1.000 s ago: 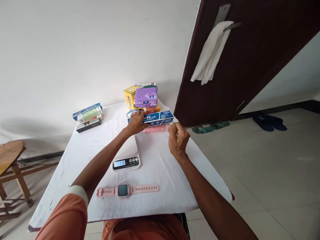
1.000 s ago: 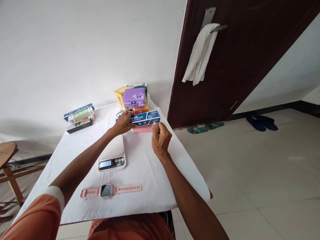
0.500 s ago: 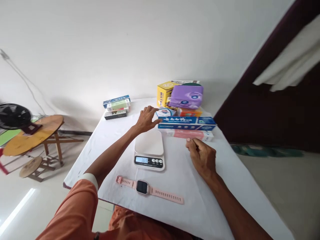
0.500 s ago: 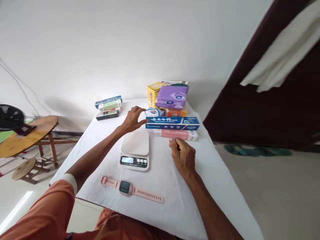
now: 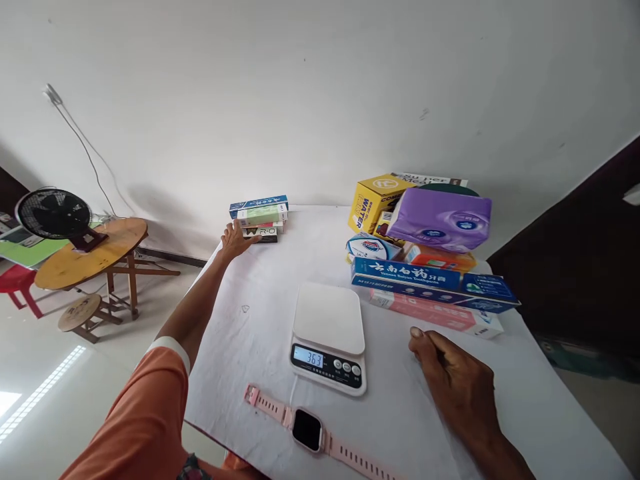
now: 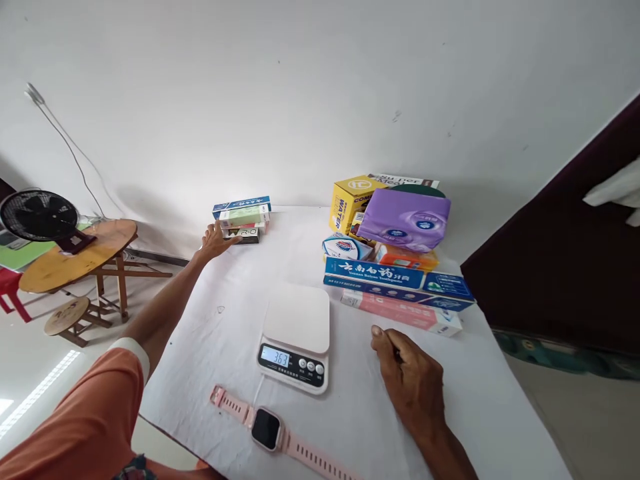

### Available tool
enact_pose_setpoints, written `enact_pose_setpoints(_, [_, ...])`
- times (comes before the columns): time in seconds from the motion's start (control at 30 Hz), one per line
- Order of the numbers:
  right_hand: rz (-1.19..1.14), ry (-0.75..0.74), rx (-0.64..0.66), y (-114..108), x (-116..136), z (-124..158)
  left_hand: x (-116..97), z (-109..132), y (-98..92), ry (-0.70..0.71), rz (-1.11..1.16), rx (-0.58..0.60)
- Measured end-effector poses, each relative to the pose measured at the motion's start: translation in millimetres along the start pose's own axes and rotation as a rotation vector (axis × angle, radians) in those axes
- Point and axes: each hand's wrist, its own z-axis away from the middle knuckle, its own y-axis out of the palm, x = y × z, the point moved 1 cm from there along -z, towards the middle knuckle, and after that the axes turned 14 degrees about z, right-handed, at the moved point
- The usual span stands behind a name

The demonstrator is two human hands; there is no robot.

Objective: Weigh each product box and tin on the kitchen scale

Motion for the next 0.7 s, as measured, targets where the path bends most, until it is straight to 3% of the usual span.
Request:
enact_pose_setpoints(0.23, [0.031, 0.055, 0.015, 0.1, -0.8, -3.3, 8.7, 9.7, 11.4, 0.027, -0.023, -0.015])
enact_pose_setpoints(0.43, [0.037, 0.084, 0.045, 1.5, -9.7, -3.2, 2.5, 21.3, 3.9, 0.029, -0.037, -0.021])
enact_pose_setpoints(0.57, [0.025, 0.139, 0.061, 0.8, -14.7, -4.7, -8.7, 12.8, -3.3, -0.007, -0.005, -0.081])
enact_pose_setpoints(0.7, [0.007, 0.174, 0.078, -1.7, -8.2, -5.7, -19.9, -4.6, -3.8, 0.092, -0.01, -0.039])
